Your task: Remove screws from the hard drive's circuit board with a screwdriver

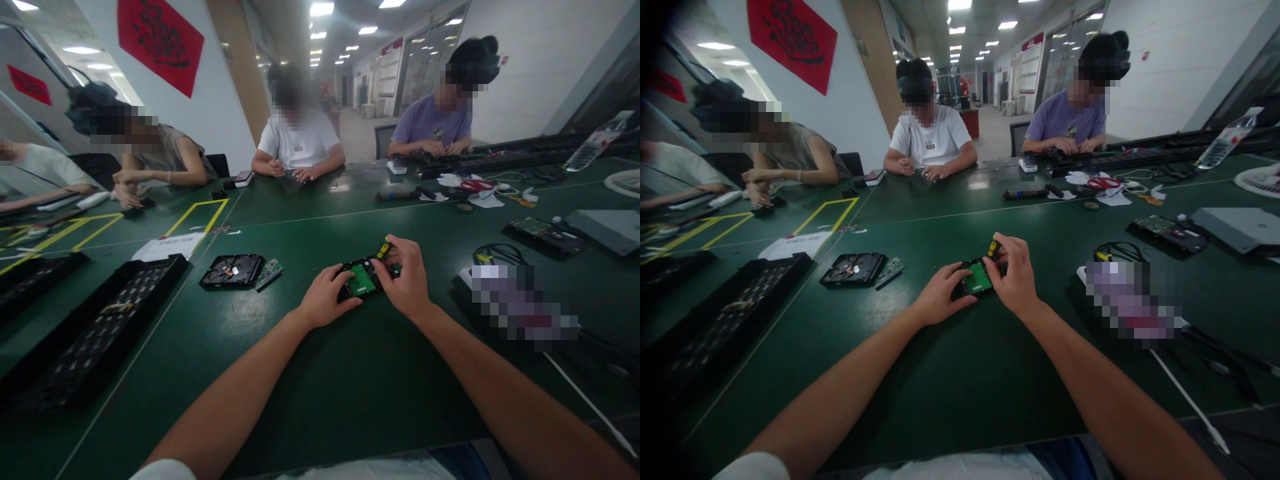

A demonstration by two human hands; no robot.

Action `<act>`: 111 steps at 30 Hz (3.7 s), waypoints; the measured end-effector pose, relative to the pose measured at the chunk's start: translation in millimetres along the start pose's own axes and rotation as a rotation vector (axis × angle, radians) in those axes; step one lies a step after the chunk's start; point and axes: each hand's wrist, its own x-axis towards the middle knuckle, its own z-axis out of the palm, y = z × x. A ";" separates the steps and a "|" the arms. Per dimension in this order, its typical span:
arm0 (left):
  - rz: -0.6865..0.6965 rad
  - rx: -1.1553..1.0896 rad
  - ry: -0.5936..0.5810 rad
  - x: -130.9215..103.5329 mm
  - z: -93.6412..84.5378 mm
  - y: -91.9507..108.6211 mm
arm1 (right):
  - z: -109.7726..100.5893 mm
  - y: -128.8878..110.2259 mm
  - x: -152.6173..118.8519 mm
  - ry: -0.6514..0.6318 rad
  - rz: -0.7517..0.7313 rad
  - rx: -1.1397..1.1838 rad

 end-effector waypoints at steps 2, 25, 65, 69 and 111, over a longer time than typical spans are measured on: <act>-0.005 -0.002 0.005 -0.1 0.4 -0.1 | 0.2 0.4 -0.7 -0.001 0.006 0.008; -0.015 -0.019 0.002 0.7 -0.7 0.9 | 1.0 4.7 -3.8 -0.165 0.114 0.107; -0.009 -0.019 0.005 0.7 -0.6 1.4 | -1.0 6.8 -3.8 -0.112 0.047 -0.044; -0.013 -0.022 -0.002 0.8 -0.9 1.3 | 0.4 4.7 -5.1 -0.130 0.057 -0.030; -0.008 -0.007 0.000 0.2 0.4 -0.1 | 1.3 -1.1 -5.3 -0.070 0.025 -0.080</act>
